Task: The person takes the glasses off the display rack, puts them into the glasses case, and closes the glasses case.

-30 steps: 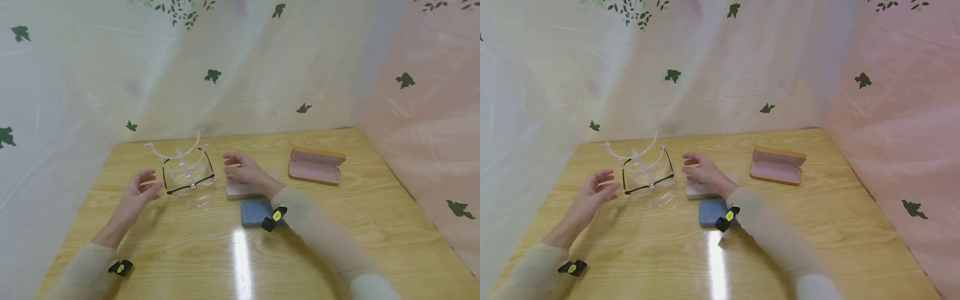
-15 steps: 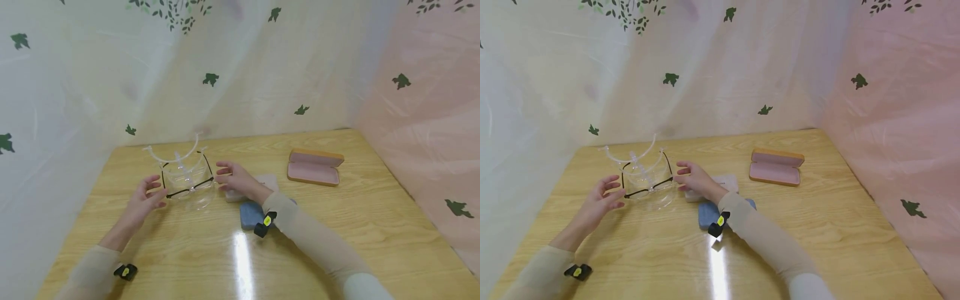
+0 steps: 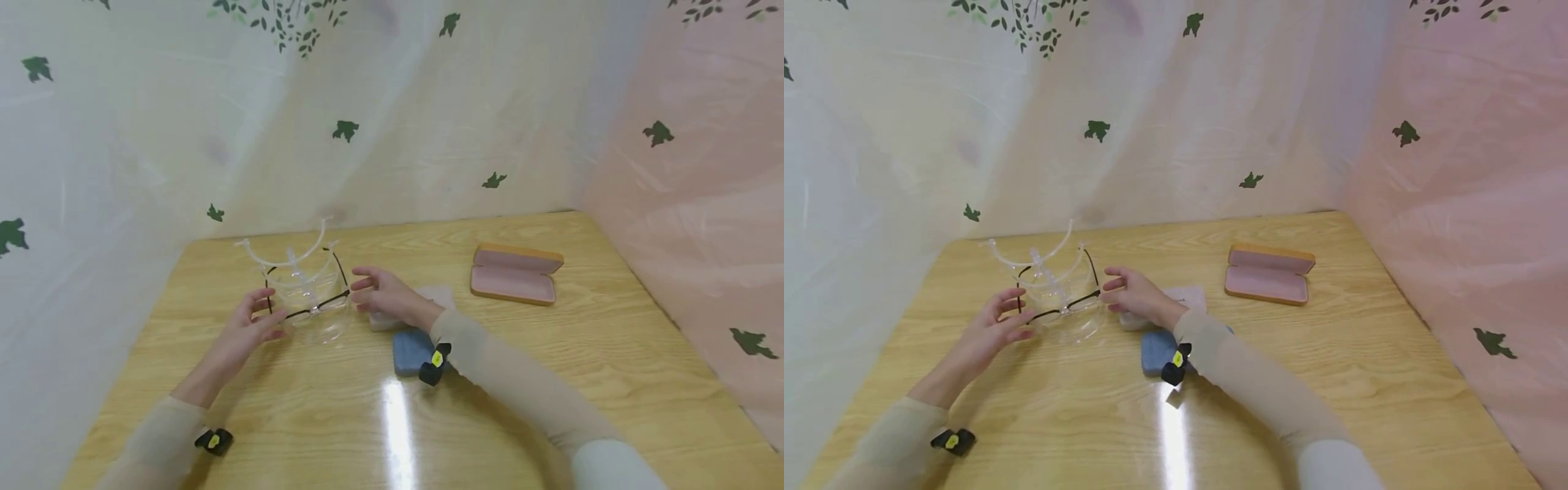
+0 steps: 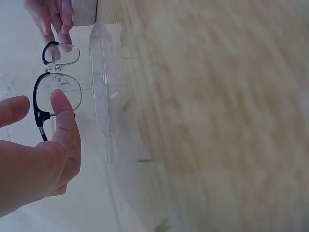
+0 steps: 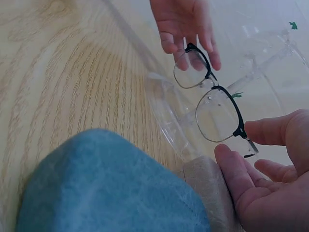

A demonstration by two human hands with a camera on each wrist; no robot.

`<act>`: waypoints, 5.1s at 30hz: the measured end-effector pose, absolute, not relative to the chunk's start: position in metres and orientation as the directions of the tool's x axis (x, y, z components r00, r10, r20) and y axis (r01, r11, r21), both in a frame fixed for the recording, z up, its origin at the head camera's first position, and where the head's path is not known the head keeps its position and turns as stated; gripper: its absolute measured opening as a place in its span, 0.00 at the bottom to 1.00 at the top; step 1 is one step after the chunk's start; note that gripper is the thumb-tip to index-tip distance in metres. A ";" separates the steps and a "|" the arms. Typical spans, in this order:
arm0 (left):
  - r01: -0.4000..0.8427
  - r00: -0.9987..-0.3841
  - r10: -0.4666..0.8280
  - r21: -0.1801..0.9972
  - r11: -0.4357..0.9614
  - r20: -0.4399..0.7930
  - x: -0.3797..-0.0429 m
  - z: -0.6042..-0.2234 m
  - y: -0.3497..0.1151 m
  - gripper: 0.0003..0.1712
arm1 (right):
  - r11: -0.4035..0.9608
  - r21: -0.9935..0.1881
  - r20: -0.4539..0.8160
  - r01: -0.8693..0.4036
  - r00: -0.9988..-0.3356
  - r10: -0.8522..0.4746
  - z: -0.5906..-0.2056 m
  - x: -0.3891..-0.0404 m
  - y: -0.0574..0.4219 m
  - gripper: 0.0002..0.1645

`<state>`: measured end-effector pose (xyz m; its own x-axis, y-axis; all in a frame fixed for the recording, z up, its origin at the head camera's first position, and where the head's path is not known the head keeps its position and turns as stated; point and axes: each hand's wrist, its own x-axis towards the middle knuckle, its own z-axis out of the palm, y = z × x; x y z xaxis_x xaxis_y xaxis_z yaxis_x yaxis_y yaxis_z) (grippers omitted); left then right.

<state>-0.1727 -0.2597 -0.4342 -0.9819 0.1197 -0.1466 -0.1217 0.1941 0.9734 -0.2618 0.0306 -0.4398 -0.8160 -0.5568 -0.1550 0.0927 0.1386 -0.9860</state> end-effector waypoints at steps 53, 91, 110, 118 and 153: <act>-0.036 -0.984 0.165 0.986 0.165 -0.063 -0.163 -0.426 -0.268 0.34 | 0.057 -0.994 -0.109 0.093 -0.834 -0.541 -0.435 -0.255 0.036 0.32; -0.043 -0.913 0.388 0.977 0.211 -0.124 -0.117 -0.417 -0.183 0.63 | 0.271 -0.956 -0.061 -0.114 -0.824 -0.564 -0.417 -0.206 0.131 0.40; 0.122 -0.909 0.416 0.951 0.286 -0.009 -0.179 -0.417 -0.135 0.51 | 0.176 -0.984 -0.055 -0.019 -0.912 -0.407 -0.424 -0.209 0.176 0.43; 0.207 -0.896 0.440 0.928 0.309 0.053 -0.198 -0.413 -0.119 0.45 | 0.134 -0.991 -0.068 0.020 -0.926 -0.370 -0.430 -0.212 0.188 0.43; 0.244 -0.870 0.485 0.930 0.275 0.084 -0.202 -0.417 -0.110 0.23 | 0.148 -0.989 -0.055 0.006 -0.942 -0.330 -0.421 -0.220 0.187 0.36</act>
<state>-0.2017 -0.1100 -0.4165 -0.8703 0.4853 0.0845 0.2436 0.2750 0.9301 -0.2196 0.1874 -0.4207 -0.9423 -0.3302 -0.0552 0.0060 0.1480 -0.9890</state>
